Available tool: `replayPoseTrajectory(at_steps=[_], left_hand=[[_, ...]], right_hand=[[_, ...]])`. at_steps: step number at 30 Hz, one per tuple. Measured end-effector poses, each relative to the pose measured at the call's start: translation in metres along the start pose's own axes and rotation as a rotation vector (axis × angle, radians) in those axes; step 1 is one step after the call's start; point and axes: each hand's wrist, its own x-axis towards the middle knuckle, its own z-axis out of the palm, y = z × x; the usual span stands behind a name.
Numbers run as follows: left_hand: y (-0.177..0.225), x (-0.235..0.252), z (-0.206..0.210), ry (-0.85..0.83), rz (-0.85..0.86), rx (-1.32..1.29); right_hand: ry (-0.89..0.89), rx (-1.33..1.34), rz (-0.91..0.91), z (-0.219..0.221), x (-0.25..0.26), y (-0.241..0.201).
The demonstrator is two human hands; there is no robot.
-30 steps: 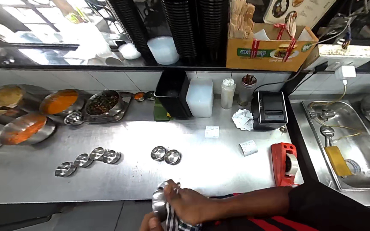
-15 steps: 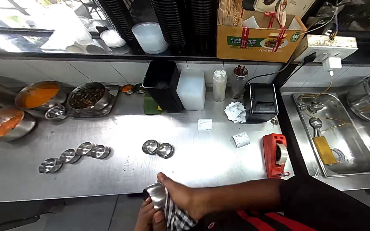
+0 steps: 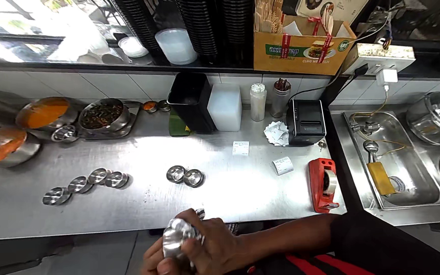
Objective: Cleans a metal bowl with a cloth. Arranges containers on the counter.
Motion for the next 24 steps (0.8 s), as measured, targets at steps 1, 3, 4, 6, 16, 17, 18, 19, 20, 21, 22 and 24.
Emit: replayPoseTrajectory(at_steps=[1,3,4,6,16,17,18,19,20,21,22,24], left_hand=[[-0.008,-0.003,-0.002,-0.031,0.067,0.06],[-0.026,-0.01,-0.016,-0.131,0.151,0.202],[-0.031,-0.014,-0.026,-0.196,0.161,0.255],[-0.035,-0.017,-0.046,-0.315,0.142,0.273],[0.008,0.001,-0.001,-0.018,-0.135,-0.115],[0.002,0.001,0.002,-0.038,-0.075,-0.072],[-0.006,0.0,-0.001,-0.07,-0.016,-0.002],[-0.015,0.0,-0.007,-0.116,0.044,0.098],[-0.024,-0.001,-0.015,-0.168,0.091,0.191],[-0.031,-0.002,-0.026,-0.223,0.112,0.252],[-0.037,-0.002,-0.037,-0.279,0.115,0.28],[-0.045,0.003,-0.059,-0.357,0.083,0.265]], right_hand=[[-0.095,0.161,0.215,-0.006,0.001,-0.013],[-0.265,0.605,0.713,-0.017,0.007,-0.031],[-0.306,0.766,0.918,-0.018,0.009,-0.032],[-0.348,0.912,1.133,-0.016,0.006,-0.022],[0.041,-0.082,-0.067,0.005,-0.003,-0.004],[0.042,-0.018,-0.016,0.002,0.0,-0.007],[-0.025,0.103,0.137,-0.002,0.003,-0.013],[-0.136,0.306,0.347,-0.01,0.006,-0.021],[-0.24,0.533,0.582,-0.015,0.009,-0.026],[-0.302,0.723,0.782,-0.016,0.011,-0.028],[-0.348,0.854,0.938,-0.017,0.012,-0.027],[-0.391,0.962,1.086,-0.016,0.01,-0.021]])
